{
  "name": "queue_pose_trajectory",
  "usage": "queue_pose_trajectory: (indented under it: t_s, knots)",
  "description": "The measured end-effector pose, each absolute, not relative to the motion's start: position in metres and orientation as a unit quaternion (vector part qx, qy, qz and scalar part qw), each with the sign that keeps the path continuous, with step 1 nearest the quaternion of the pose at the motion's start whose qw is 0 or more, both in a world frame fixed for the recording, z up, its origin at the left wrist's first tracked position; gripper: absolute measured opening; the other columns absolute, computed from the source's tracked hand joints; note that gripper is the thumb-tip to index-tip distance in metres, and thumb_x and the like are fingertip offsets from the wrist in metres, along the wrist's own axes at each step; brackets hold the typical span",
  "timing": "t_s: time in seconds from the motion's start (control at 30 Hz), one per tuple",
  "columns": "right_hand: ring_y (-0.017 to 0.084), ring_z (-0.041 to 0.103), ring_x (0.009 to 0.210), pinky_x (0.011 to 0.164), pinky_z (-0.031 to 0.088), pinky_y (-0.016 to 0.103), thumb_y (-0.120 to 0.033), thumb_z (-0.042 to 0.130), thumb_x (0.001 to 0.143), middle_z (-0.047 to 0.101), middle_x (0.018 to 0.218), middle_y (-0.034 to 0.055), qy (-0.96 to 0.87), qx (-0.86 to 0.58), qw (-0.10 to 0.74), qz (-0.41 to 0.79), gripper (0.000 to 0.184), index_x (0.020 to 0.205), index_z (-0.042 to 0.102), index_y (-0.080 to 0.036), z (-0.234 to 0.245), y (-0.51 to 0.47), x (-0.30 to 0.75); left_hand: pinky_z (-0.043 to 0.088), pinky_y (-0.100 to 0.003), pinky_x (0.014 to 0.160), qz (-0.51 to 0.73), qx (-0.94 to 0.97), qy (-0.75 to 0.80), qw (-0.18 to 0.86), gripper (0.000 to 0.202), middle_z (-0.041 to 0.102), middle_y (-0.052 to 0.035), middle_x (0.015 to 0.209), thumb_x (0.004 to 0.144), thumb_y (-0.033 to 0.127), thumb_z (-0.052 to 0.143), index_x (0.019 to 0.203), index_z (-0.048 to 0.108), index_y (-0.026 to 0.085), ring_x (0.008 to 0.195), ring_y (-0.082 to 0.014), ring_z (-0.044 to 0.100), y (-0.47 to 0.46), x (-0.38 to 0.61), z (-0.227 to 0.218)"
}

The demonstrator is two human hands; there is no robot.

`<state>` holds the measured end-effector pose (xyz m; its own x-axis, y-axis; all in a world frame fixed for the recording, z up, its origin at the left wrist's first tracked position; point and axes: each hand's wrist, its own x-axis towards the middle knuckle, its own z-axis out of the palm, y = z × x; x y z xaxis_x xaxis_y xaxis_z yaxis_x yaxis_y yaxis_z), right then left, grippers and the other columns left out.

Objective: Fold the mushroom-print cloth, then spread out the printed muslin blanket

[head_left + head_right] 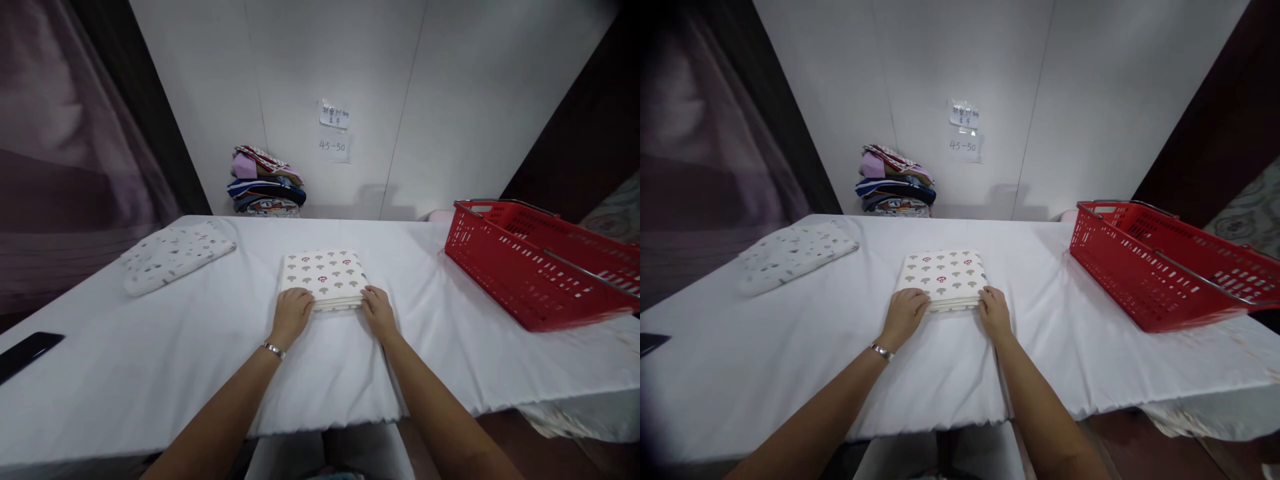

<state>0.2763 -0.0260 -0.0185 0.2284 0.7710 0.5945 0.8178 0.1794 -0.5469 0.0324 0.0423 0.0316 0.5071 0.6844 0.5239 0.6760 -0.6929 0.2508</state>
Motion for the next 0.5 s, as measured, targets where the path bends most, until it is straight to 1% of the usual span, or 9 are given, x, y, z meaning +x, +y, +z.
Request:
queue_pose_trajectory:
  t_s: [0.1,0.17,0.27,0.4,0.5]
  knots:
    - [0.023,0.046,0.111,0.095,0.043,0.043,-0.019,0.043,0.084,0.055,0.117,0.0074,-0.615,-0.649,0.448,-0.013,0.031,0.109,0.061,-0.023,-0.018,-0.027,0.276,0.036,-0.034,0.084,0.293,0.888,0.355,0.020,0.014,0.061,-0.0027,0.092,0.085,0.017,0.049,0.079,0.062,0.020,0.091,-0.0163,0.050,0.044,0.048,0.035]
    - [0.023,0.046,0.111,0.095,0.043,0.043,-0.019,0.043,0.084,0.055,0.117,0.0075,-0.614,-0.651,0.446,-0.012,0.032,0.109,0.061,-0.023,-0.017,-0.027,0.276,0.036,-0.033,0.084,0.283,0.897,0.339,0.025,0.014,0.060,-0.0027,0.093,0.085,0.016,0.049,0.078,0.060,0.020,0.092,-0.0163,0.050,0.045,0.056,0.036]
    - [0.023,0.047,0.110,0.094,0.043,0.043,-0.019,0.043,0.083,0.055,0.116,0.0077,-0.614,-0.650,0.448,-0.014,0.032,0.109,0.061,-0.023,-0.018,-0.027,0.276,0.036,-0.033,0.082,0.271,0.903,0.333,0.023,0.012,0.060,-0.0031,0.093,0.085,0.017,0.048,0.080,0.059,0.019,0.093,-0.0169,0.050,0.047,0.063,0.036]
    - [0.023,0.047,0.110,0.094,0.044,0.043,-0.019,0.043,0.083,0.055,0.116,0.0076,-0.612,-0.648,0.454,-0.012,0.032,0.109,0.061,-0.024,-0.018,-0.026,0.276,0.037,-0.034,0.080,0.241,0.913,0.329,0.020,0.012,0.060,-0.0027,0.086,0.087,0.020,0.046,0.085,0.058,0.020,0.087,-0.0173,0.051,0.053,0.067,0.033]
    - [0.022,0.046,0.110,0.094,0.044,0.042,-0.019,0.043,0.083,0.055,0.116,0.0079,-0.611,-0.651,0.451,-0.008,0.032,0.110,0.061,-0.022,-0.018,-0.026,0.276,0.037,-0.034,0.078,0.221,0.919,0.326,0.015,0.014,0.061,-0.0029,0.085,0.089,0.020,0.043,0.090,0.057,0.020,0.084,-0.0176,0.052,0.056,0.067,0.031]
